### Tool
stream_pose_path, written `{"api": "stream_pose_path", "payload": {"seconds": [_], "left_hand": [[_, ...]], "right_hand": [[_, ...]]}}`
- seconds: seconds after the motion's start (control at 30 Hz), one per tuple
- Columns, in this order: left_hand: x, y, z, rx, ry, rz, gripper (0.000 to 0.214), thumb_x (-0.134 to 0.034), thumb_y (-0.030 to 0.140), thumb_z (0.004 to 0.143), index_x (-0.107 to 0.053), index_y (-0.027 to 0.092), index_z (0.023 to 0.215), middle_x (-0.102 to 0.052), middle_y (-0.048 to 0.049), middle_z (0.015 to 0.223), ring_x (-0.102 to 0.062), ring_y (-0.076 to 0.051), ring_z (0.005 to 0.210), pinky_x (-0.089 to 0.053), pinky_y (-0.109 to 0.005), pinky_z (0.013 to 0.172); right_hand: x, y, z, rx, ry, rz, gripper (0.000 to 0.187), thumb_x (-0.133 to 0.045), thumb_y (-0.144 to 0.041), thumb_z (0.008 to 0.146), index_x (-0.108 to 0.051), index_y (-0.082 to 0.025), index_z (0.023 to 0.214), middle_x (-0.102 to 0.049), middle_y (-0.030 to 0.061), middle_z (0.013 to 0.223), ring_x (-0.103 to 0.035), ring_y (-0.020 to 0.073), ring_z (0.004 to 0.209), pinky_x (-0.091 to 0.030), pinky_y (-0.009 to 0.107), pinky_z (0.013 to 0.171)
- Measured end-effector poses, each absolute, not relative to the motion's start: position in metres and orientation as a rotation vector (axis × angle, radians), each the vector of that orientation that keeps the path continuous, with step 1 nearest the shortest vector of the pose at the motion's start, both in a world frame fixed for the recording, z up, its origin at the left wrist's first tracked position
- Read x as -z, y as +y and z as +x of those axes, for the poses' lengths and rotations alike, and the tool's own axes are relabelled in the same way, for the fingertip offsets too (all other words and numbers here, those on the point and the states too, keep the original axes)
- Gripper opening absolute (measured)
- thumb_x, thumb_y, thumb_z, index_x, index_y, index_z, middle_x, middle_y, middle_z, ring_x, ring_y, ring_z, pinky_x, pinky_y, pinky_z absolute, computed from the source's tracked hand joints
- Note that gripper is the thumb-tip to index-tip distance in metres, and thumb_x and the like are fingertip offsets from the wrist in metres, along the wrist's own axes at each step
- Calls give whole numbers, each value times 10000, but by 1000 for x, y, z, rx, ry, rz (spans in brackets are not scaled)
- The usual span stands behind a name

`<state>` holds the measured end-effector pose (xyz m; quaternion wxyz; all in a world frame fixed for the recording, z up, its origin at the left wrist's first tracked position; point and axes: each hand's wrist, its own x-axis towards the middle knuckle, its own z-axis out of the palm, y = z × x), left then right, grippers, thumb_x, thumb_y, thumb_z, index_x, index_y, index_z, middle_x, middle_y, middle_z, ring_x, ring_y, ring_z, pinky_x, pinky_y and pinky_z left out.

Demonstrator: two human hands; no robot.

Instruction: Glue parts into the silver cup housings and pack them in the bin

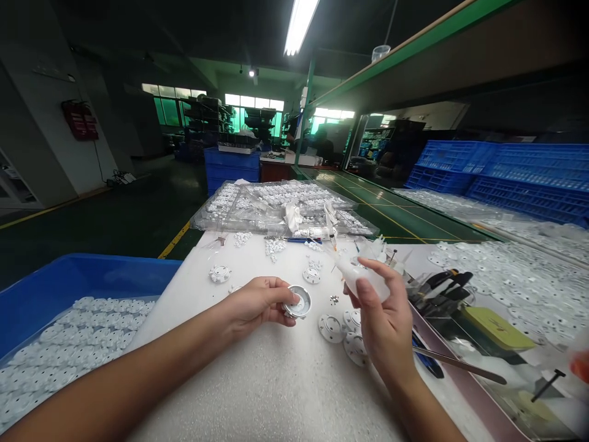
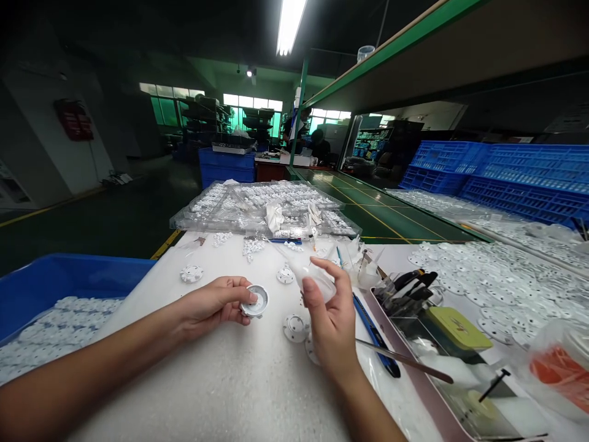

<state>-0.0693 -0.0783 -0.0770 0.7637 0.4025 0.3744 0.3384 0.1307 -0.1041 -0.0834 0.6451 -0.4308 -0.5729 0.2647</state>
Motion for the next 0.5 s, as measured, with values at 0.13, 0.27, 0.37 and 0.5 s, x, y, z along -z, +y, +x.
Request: {"api": "stream_pose_path", "payload": {"seconds": [0.13,0.27,0.37,0.5], "left_hand": [[76,-80,-68,-733,819,856,226,-736,140,696,-517,116,748,-632,-71,774,-605,-124,616,-513,-216,562],[76,-80,-69,-710,808,859,216,-742,143,699,-541,105,772,-647,-86,792,-622,-133,629,-538,-229,594],[75,-79,-69,-687,814,856,220,-746,144,702,-556,101,803,-656,-99,830,-635,-144,665,-554,-239,616],[73,-79,-69,-684,810,864,218,-743,138,706,-564,93,823,-654,-104,840,-634,-146,677,-561,-241,612]], "right_hand": [[78,-103,130,-820,-1131,-856,348,-687,-381,762,-464,-253,997,-542,-19,790,-546,124,671,-443,242,596],[77,-103,131,-772,-1038,-831,345,-684,-369,728,-464,-228,953,-540,-2,787,-543,139,658,-434,271,599],[84,-106,134,-652,-1115,-833,320,-635,-364,763,-450,-233,990,-556,22,815,-567,183,731,-432,318,650],[96,-108,138,-511,-1256,-874,261,-578,-354,798,-445,-225,982,-532,36,831,-563,208,771,-419,360,698]]}}
